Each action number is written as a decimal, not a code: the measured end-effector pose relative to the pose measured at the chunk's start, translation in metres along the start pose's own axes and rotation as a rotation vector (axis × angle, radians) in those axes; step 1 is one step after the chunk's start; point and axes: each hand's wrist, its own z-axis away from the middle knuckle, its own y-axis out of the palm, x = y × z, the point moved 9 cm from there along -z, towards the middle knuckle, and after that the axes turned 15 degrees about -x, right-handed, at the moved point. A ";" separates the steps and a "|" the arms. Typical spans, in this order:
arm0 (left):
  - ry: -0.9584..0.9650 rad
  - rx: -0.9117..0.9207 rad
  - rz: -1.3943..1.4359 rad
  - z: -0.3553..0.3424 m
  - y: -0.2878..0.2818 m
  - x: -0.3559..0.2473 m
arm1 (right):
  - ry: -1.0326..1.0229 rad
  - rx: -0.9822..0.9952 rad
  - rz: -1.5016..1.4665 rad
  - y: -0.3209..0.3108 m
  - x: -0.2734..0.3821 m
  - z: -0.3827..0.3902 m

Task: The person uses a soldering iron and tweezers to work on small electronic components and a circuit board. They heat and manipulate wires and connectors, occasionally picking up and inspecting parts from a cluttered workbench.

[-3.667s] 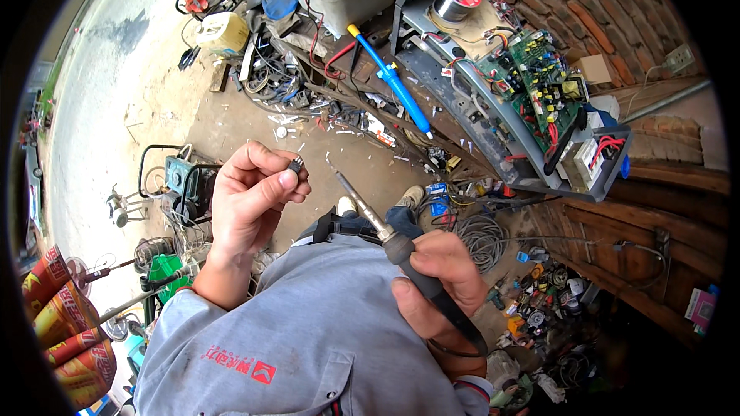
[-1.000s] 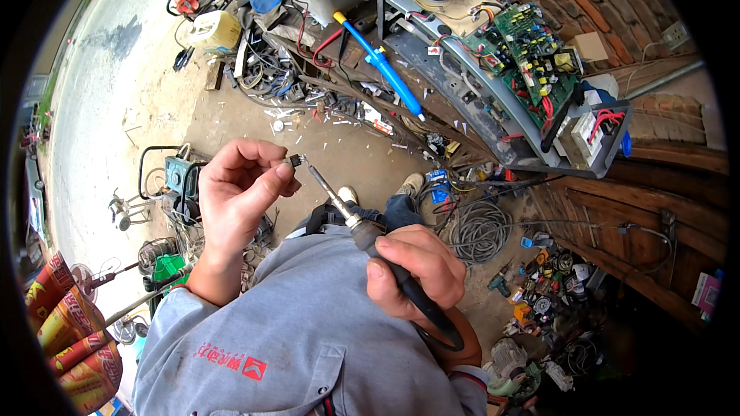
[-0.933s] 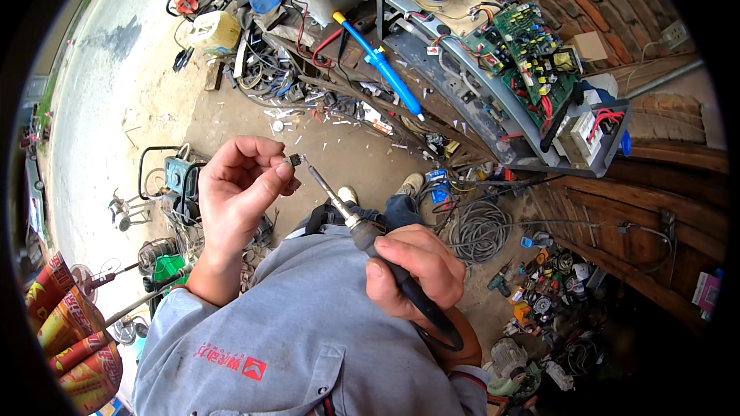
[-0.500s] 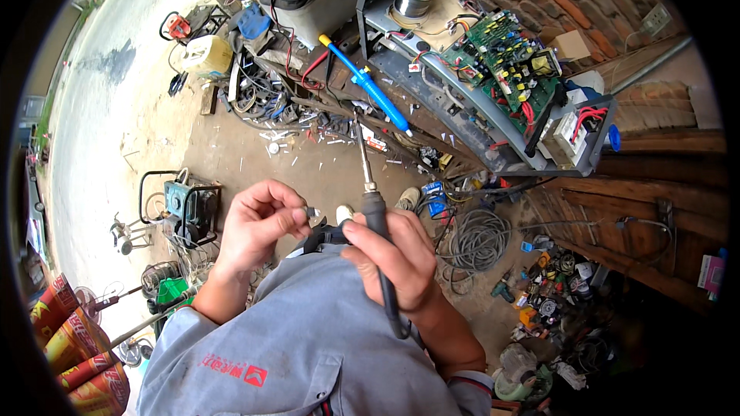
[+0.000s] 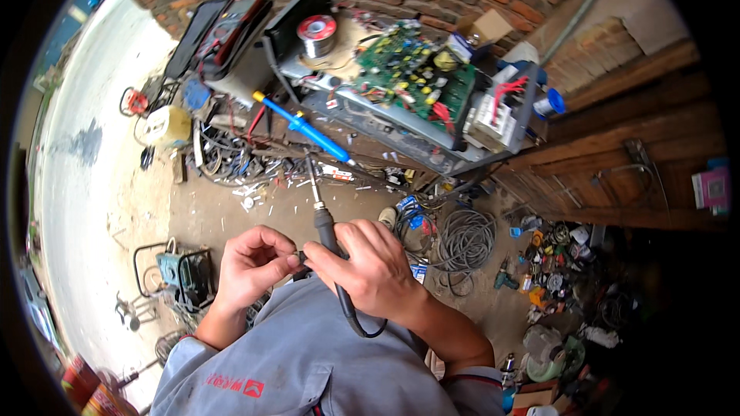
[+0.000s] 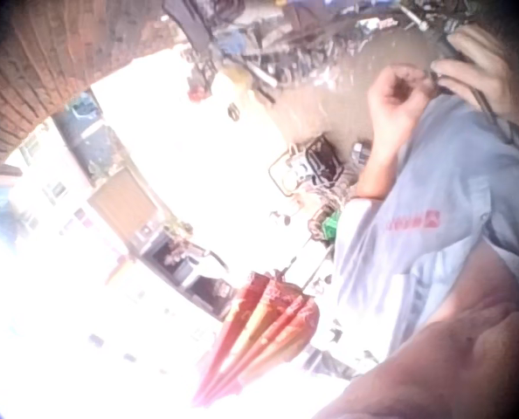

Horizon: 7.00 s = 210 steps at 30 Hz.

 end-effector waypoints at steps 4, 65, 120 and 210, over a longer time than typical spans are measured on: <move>0.067 0.088 -0.006 -0.012 0.029 -0.011 | 0.026 -0.017 0.016 -0.021 -0.015 -0.001; -0.125 -0.284 -0.058 -0.150 0.130 -0.009 | 0.528 -0.824 0.348 -0.255 -0.293 0.027; 0.143 0.264 0.006 -0.190 0.164 -0.100 | 0.026 -0.532 0.223 -0.191 -0.163 -0.039; 0.156 0.202 -0.643 -0.091 0.079 -0.099 | 0.085 -0.269 -0.364 -0.143 -0.091 -0.018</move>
